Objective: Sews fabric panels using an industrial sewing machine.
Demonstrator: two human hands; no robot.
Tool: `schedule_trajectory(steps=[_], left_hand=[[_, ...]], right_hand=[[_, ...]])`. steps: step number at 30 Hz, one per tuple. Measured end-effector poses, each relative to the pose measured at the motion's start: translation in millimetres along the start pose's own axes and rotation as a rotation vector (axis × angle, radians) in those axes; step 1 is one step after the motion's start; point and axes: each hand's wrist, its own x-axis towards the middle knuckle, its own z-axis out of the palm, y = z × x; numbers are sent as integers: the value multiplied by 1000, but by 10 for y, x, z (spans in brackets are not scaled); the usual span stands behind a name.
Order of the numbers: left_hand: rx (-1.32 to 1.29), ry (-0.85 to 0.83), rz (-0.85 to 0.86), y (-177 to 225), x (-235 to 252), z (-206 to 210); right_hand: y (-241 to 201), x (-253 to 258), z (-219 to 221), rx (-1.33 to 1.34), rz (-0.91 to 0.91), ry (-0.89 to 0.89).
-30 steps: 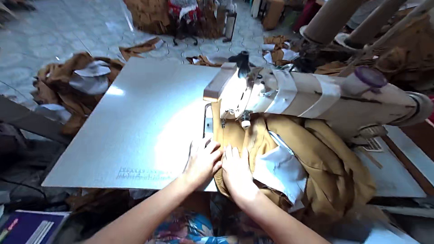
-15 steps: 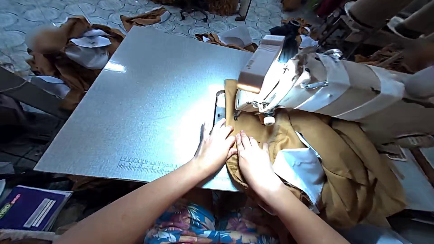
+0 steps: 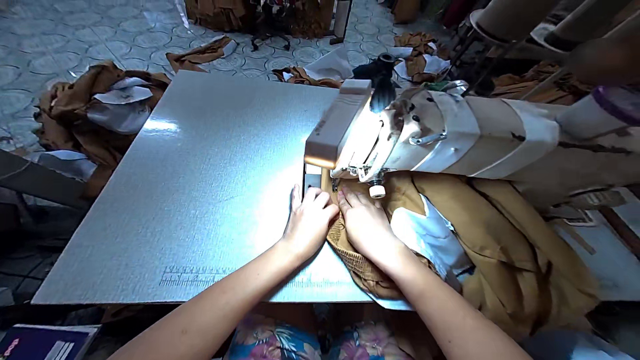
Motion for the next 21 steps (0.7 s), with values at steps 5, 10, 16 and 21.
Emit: schedule_trajectory(steps=[5, 10, 16, 21], left_hand=[[18, -24, -21, -28, 62, -15], [85, 20, -22, -95, 141, -17], [4, 18, -105, -145, 254, -8], [15, -14, -159, -141, 304, -32]], right_hand=[[138, 145, 4, 73, -33, 39], [189, 278, -24, 147, -19, 66], [310, 452, 6, 215, -24, 96], [292, 499, 14, 201, -15, 136]])
